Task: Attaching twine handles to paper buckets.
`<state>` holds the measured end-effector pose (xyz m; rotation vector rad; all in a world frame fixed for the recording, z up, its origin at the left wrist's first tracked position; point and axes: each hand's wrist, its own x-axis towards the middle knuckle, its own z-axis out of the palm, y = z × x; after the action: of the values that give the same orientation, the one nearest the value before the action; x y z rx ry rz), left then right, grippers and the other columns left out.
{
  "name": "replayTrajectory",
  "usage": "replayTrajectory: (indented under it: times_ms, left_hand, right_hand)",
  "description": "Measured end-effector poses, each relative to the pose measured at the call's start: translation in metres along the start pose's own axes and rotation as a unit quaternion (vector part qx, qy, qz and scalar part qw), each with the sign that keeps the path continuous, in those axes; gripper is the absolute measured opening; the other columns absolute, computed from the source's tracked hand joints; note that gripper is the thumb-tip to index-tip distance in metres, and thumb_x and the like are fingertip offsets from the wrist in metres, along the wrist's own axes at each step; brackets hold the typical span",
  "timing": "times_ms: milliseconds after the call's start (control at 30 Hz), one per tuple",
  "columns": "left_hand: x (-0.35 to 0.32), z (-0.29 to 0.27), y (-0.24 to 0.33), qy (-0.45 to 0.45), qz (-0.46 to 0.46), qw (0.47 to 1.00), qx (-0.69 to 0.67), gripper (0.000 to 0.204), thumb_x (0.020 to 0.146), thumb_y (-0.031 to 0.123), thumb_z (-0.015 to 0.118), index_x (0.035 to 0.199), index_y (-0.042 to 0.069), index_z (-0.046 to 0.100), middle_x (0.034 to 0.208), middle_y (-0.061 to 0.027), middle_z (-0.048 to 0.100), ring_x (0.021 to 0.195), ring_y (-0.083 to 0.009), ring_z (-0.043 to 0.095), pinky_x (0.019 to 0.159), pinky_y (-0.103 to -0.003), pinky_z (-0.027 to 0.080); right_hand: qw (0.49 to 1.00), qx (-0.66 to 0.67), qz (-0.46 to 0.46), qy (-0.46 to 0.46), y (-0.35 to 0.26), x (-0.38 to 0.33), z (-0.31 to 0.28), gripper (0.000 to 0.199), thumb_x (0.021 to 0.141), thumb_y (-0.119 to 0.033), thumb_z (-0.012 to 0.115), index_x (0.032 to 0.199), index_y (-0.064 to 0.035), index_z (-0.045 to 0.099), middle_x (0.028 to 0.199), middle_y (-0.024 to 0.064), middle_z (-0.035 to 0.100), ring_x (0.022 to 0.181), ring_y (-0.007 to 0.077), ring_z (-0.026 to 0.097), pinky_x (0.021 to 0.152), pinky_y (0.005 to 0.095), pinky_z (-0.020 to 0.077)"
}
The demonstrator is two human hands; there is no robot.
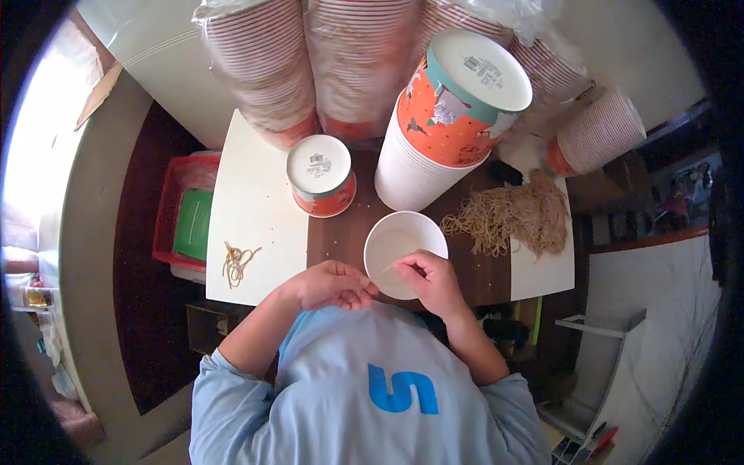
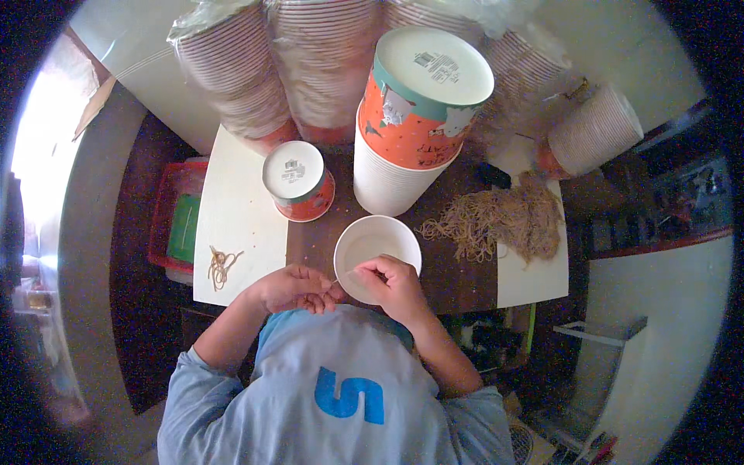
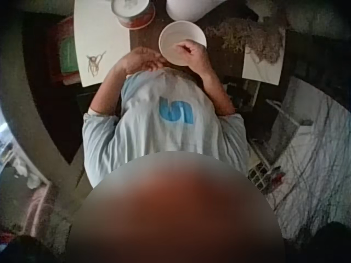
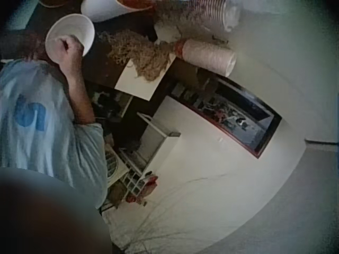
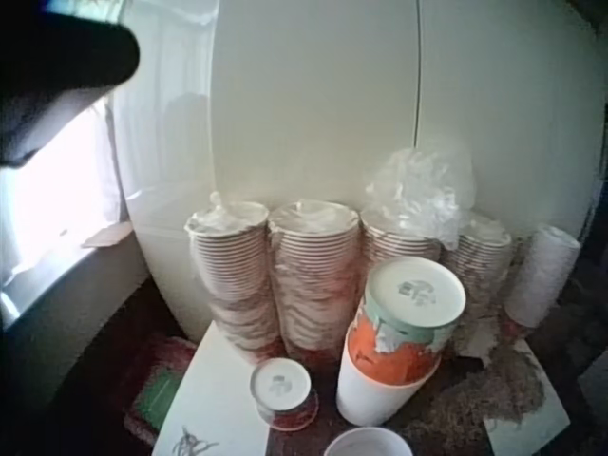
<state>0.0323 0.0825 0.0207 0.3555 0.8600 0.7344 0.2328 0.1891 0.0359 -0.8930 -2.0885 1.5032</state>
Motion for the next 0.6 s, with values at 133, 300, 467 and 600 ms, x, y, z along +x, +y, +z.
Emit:
replayTrajectory:
  times_ms: [133, 300, 467, 600]
  left_hand:
    - [0.003, -0.001, -0.006, 0.036, 0.017, 0.998, 0.045, 0.023, 0.091, 0.021, 0.053, 0.096, 0.002, 0.065, 0.078, -0.0038, 0.064, 0.069, -0.0089, 0.059, 0.064, -0.021, 0.047]
    - [-0.005, 0.014, 0.008, 0.071, 0.034, 0.985, 0.155, 0.022, 0.090, 0.021, 0.054, 0.091, 0.003, 0.067, 0.074, -0.0014, 0.062, 0.065, -0.0074, 0.054, 0.062, -0.021, 0.044]
    - [-0.002, 0.023, 0.019, 0.033, 0.051, 0.970, 0.237, 0.022, 0.090, 0.019, 0.052, 0.088, 0.004, 0.068, 0.071, -0.0011, 0.060, 0.061, -0.0074, 0.051, 0.060, -0.021, 0.043]
    - [0.003, 0.019, 0.017, 0.051, 0.030, 0.979, 0.193, 0.023, 0.090, 0.019, 0.050, 0.093, 0.003, 0.066, 0.071, -0.0040, 0.061, 0.061, -0.0083, 0.052, 0.060, -0.021, 0.044]
  right_hand:
    - [0.999, -0.028, 0.031, -0.021, 0.002, -0.004, -0.009, 0.010, 0.079, -0.009, 0.064, 0.085, 0.0000, 0.063, 0.083, 0.0097, 0.063, 0.072, 0.0154, 0.060, 0.064, 0.0270, 0.0472]
    - [0.946, -0.306, -0.087, -0.066, -0.009, -0.004, -0.010, 0.033, 0.074, -0.014, 0.068, 0.102, -0.0009, 0.059, 0.105, 0.0095, 0.060, 0.101, 0.0168, 0.056, 0.085, 0.0323, 0.0447]
    - [0.980, 0.054, -0.059, -0.180, -0.010, -0.001, 0.010, 0.053, 0.076, -0.009, 0.063, 0.125, -0.0007, 0.043, 0.108, 0.0124, 0.058, 0.102, 0.0216, 0.056, 0.088, 0.0320, 0.0438]
    - [0.985, 0.084, 0.032, -0.146, -0.003, -0.003, 0.015, 0.032, 0.081, 0.001, 0.059, 0.112, 0.0005, 0.055, 0.089, 0.0072, 0.062, 0.074, 0.0118, 0.060, 0.066, 0.0228, 0.0482]
